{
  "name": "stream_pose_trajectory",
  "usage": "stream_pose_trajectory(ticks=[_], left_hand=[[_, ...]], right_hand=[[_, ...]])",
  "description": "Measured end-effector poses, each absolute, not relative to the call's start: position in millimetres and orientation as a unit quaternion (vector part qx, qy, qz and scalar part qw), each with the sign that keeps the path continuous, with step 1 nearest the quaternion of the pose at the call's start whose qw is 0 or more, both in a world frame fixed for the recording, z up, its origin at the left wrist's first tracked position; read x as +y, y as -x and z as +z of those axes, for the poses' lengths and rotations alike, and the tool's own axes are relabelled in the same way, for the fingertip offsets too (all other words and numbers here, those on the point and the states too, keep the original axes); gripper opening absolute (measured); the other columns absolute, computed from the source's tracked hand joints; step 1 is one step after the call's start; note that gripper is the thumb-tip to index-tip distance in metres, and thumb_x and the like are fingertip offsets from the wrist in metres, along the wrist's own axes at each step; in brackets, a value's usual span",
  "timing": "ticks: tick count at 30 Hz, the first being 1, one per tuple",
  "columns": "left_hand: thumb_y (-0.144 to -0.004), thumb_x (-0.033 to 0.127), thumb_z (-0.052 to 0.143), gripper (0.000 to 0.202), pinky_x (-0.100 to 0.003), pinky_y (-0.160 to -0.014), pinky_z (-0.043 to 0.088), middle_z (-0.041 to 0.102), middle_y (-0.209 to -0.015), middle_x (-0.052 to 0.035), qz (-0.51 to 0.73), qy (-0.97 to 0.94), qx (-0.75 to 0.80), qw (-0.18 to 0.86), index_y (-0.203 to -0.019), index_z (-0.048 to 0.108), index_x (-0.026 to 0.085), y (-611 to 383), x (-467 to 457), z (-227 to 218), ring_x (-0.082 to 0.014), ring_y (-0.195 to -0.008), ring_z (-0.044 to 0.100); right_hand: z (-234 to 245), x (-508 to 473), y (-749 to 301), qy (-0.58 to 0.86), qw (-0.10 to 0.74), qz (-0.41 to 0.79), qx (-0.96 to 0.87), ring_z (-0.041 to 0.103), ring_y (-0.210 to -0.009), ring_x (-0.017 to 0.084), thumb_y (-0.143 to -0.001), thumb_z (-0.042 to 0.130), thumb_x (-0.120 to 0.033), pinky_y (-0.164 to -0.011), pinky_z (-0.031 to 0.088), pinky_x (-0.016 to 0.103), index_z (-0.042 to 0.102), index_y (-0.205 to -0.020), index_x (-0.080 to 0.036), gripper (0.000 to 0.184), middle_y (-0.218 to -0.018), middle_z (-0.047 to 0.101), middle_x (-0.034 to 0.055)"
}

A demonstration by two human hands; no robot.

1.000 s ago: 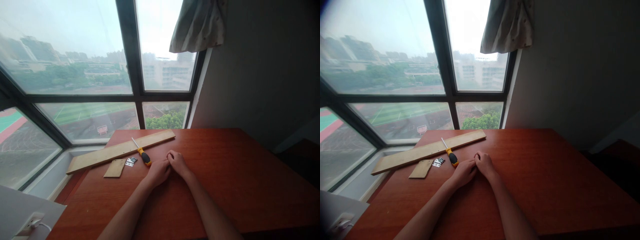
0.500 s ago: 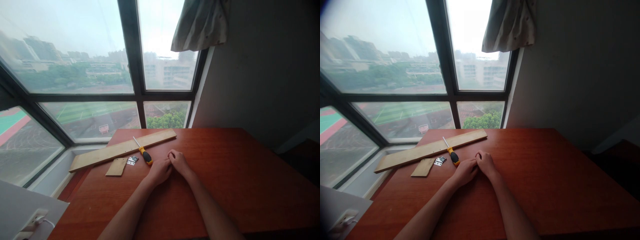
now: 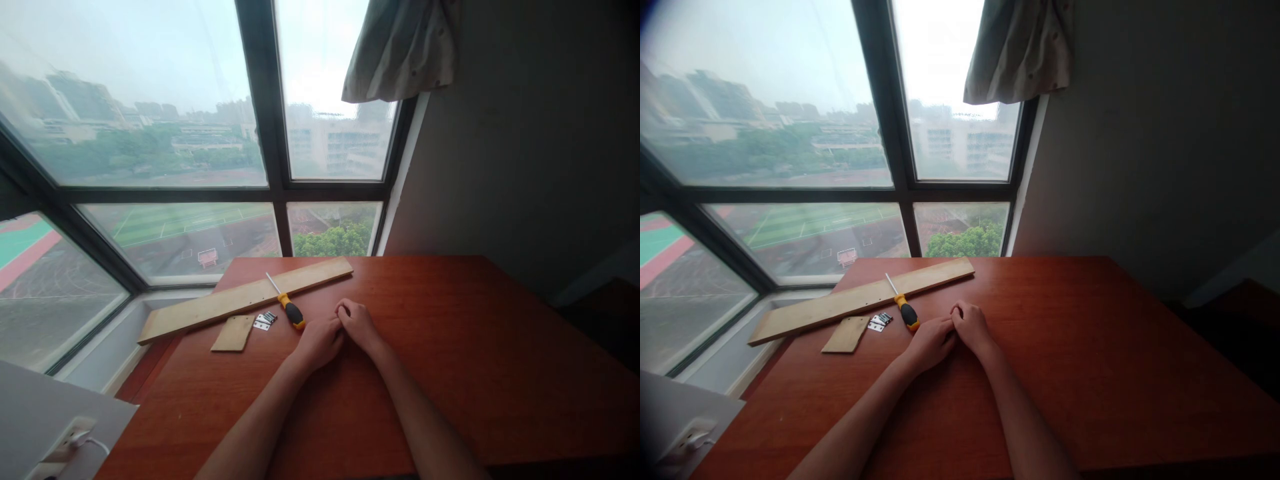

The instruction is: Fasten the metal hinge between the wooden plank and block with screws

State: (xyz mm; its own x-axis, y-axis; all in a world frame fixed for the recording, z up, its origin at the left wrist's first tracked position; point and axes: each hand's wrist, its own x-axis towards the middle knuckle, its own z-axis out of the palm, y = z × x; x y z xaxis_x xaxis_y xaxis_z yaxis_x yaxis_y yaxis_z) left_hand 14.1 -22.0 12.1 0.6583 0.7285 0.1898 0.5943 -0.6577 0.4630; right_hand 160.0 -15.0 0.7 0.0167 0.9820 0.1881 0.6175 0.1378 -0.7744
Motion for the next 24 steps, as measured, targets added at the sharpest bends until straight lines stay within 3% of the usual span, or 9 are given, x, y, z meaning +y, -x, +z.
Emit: stream_pose_trajectory(ticks=[24], left_hand=[[-0.084, 0.017, 0.049, 0.021, -0.031, -0.082, 0.05, 0.071, -0.105, -0.0079, 0.178, -0.895, 0.364, 0.183, -0.098, 0.065, 0.018, -14.3, -21.2, 9.9, -0.0238, -0.096, 0.067]], right_hand=[[-1.3, -15.1, -160.5, 0.603, 0.377, 0.247, -0.659, 0.063, -0.075, 0.017, -0.084, 0.044, -0.02, -0.072, 0.044, 0.025, 0.063, -0.074, -0.021, 0.022, -0.075, 0.069, 0.0033]])
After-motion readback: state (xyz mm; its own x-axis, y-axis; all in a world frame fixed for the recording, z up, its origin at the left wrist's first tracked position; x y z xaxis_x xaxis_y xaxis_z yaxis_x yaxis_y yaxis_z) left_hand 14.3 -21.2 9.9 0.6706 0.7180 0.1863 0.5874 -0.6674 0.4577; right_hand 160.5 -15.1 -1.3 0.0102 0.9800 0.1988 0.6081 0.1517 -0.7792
